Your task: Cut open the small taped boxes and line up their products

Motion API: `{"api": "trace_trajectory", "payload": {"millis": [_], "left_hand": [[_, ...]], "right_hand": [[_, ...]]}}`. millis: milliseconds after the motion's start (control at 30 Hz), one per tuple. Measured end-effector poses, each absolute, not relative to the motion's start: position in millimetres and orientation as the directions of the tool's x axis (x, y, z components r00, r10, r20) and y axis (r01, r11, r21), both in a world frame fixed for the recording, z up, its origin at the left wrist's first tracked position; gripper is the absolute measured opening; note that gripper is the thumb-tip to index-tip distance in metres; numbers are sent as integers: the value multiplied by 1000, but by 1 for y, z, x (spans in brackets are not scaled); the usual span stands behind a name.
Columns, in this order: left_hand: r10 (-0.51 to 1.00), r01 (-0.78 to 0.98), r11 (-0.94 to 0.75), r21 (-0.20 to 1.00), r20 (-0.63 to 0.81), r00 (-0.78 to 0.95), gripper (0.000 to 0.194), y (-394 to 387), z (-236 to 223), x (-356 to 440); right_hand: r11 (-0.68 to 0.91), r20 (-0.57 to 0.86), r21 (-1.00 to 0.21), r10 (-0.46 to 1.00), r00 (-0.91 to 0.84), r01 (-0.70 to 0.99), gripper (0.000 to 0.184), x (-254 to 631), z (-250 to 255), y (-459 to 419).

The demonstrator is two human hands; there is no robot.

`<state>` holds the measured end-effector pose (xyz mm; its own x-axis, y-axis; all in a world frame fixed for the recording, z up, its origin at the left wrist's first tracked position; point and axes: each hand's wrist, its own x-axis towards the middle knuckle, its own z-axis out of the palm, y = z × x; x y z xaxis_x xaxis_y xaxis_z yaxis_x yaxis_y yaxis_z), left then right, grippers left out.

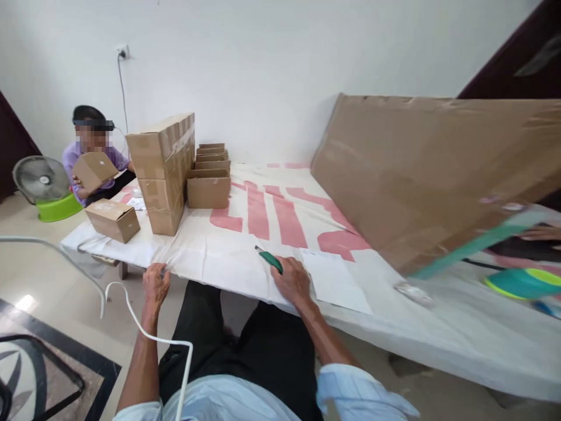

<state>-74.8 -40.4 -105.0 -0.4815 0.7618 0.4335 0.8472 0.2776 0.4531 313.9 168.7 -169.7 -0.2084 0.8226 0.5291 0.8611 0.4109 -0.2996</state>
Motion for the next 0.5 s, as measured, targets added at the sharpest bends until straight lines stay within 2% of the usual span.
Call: {"api": "trace_trajectory", "payload": {"millis": [200,500], "left_hand": [[774,846,278,456,415,-478,15,-42,-111,-67],[730,795,372,480,378,-570,18,-35,-94,-99]], "right_hand": [[418,534,-298,818,-213,858,29,316,-171,166],[436,566,-272,793,-224,858,29,317,-173,166]]}}
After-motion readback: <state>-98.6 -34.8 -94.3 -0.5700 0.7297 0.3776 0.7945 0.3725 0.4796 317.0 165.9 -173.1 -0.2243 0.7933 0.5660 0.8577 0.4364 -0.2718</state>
